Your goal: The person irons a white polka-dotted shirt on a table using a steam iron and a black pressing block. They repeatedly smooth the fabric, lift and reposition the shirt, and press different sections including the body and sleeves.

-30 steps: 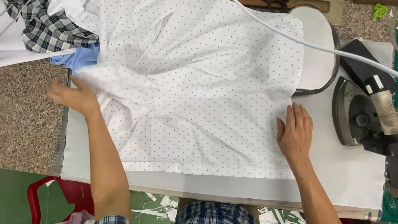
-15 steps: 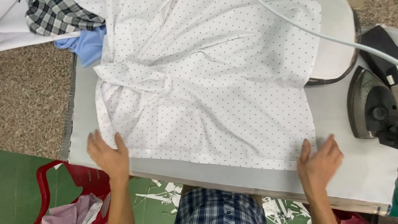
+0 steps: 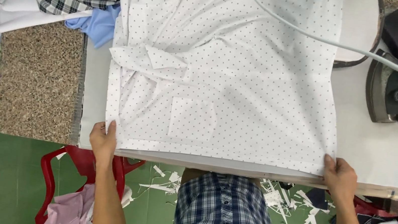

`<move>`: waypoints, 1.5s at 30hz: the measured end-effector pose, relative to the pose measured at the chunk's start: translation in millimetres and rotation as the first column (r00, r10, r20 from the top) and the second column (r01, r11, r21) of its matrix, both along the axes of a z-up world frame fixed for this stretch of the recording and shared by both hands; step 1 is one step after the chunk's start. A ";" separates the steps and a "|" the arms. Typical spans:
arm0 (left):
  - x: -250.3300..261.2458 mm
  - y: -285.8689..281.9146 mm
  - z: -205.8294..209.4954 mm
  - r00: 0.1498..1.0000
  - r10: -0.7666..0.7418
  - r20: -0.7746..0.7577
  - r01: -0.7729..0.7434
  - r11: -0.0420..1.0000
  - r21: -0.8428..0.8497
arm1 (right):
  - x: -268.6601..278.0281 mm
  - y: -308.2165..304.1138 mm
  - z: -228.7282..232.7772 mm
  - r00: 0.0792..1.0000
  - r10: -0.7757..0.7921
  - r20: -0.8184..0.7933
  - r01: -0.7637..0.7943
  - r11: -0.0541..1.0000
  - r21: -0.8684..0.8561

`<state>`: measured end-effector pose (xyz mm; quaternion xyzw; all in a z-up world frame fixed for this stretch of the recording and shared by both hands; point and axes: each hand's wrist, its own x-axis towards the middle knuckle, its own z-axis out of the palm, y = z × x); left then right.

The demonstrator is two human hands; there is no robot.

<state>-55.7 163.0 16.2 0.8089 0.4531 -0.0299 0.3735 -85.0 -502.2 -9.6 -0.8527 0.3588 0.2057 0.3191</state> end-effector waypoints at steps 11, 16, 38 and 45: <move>40.7 -124.6 -24.2 0.592 -0.751 0.293 0.407 0.592 0.695 | 85.1 87.5 -1.1 0.489 0.791 0.369 -0.246 0.531 -0.811; 103.9 -212.7 -45.5 0.285 -0.957 0.062 0.740 0.260 0.621 | 168.6 121.3 -61.7 0.352 0.854 0.383 -0.566 0.520 -0.640; 41.5 -374.1 22.0 0.351 -0.916 0.193 0.701 0.394 0.595 | 440.7 -91.6 21.1 0.698 0.566 -0.439 -0.710 0.629 -0.318; 26.8 -392.7 203.8 0.039 -0.458 0.888 0.695 0.650 0.306 | 398.6 -90.7 121.2 0.482 0.875 -0.042 -0.415 0.186 -0.891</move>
